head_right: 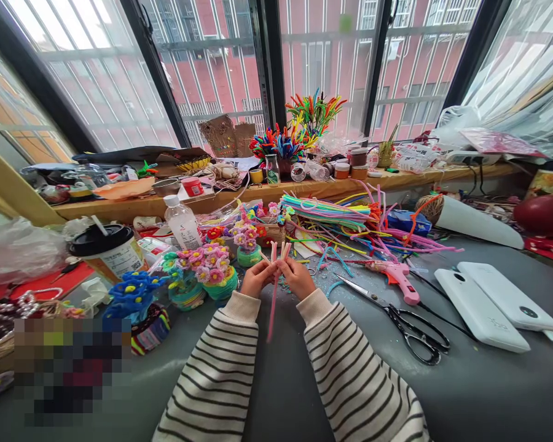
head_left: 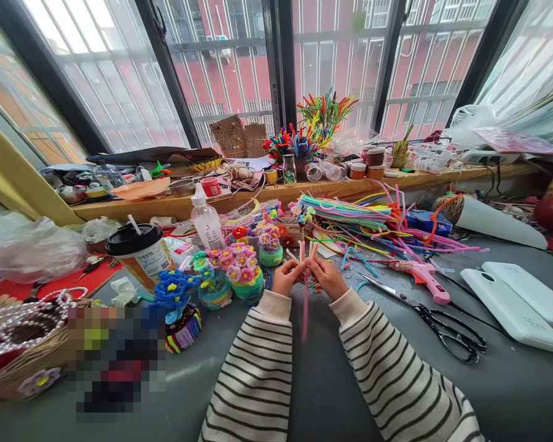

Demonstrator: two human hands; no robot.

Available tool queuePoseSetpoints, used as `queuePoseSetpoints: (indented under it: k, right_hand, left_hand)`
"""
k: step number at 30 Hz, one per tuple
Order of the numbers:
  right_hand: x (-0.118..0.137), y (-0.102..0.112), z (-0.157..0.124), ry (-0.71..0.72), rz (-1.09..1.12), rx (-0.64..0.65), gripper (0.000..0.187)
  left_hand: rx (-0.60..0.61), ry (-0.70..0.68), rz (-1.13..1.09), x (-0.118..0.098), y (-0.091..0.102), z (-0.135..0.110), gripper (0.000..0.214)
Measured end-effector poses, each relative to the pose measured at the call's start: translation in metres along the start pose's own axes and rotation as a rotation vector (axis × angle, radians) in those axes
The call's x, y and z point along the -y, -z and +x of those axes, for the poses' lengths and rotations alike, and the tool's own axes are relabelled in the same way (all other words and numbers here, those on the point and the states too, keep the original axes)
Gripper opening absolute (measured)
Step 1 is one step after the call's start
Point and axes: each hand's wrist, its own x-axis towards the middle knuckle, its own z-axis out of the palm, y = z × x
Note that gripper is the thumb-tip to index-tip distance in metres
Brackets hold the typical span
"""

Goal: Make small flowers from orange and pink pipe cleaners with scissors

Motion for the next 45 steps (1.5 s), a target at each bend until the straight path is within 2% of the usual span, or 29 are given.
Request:
queuePoseSetpoints:
  k: [5,13,22,29,36,39,42,45]
  right_hand:
    - [-0.001,0.001,0.0,0.036,-0.055,-0.088,0.029]
    - [0.003,-0.003,-0.004,-0.027,-0.067,-0.246,0.03]
    - [0.001,-0.006,-0.002,-0.127,0.031,-0.275,0.032]
    - [-0.002,-0.01,-0.003,-0.125,0.058,-0.315,0.034]
    - [-0.004,-0.014,-0.004,-0.144,0.066,-0.4,0.034]
    - [-0.002,-0.012,-0.004,-0.154,0.107,-0.391,0.034]
    - [-0.001,-0.009,-0.004,-0.165,0.194,-0.309,0.034]
    - [0.0,-0.007,-0.002,-0.167,0.281,-0.236,0.032]
  left_hand:
    - [-0.02,0.056,-0.048,-0.004,-0.004,-0.004,0.019]
    - [-0.134,-0.022,-0.047,0.001,-0.003,-0.002,0.017]
    - [-0.214,-0.032,-0.143,0.006,-0.005,-0.002,0.018]
    - [-0.323,-0.053,-0.229,0.012,-0.011,-0.002,0.018]
    - [-0.355,-0.061,-0.249,0.011,-0.016,-0.002,0.019]
    - [-0.323,-0.044,-0.253,0.011,-0.016,-0.002,0.019]
    - [-0.252,-0.022,-0.267,0.011,-0.015,-0.002,0.02]
    - [-0.237,-0.007,-0.263,0.011,-0.013,-0.001,0.02]
